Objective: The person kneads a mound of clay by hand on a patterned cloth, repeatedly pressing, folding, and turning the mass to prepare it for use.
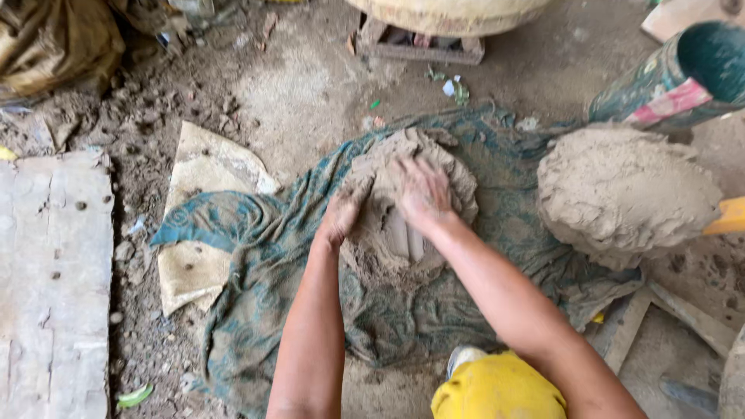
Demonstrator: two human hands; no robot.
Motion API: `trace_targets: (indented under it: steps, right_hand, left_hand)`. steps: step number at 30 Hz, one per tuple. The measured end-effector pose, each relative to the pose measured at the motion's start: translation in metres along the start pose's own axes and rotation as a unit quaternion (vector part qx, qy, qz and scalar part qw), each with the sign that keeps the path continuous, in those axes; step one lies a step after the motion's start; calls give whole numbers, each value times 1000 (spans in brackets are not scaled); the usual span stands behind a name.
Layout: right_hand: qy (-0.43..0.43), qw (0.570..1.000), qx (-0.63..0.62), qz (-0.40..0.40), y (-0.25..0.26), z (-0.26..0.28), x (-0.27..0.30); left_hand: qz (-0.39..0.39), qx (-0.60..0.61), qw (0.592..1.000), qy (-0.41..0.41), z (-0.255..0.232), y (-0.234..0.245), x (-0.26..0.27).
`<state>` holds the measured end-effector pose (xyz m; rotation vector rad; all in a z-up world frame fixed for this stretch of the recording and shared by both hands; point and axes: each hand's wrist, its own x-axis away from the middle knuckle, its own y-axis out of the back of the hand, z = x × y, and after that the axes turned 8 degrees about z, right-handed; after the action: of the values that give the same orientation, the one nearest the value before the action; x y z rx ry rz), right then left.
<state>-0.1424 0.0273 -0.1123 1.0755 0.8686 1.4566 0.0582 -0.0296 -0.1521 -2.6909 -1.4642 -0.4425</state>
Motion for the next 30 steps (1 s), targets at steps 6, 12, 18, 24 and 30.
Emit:
trace_targets:
  steps: [6,12,18,24,30]
  right_hand:
    - [-9,999,27,-31,-1,1,-19]
    - [58,990,-60,-117,-27,27,64]
    - [41,938,-339,-51,-57,31,64]
    - [145,984,-46,-94,-47,29,84]
    - [-140,855,-495,64,-76,33,65]
  left_hand:
    - [-12,7,1000,-24,7,-5,5]
    - [1,-5,1000,19,-8,-1,4]
    - [-33,9,998,54,-9,-6,13]
    - [-16,37,998,-46,14,-5,0]
    - [-33,11,999,2,-8,-8,10]
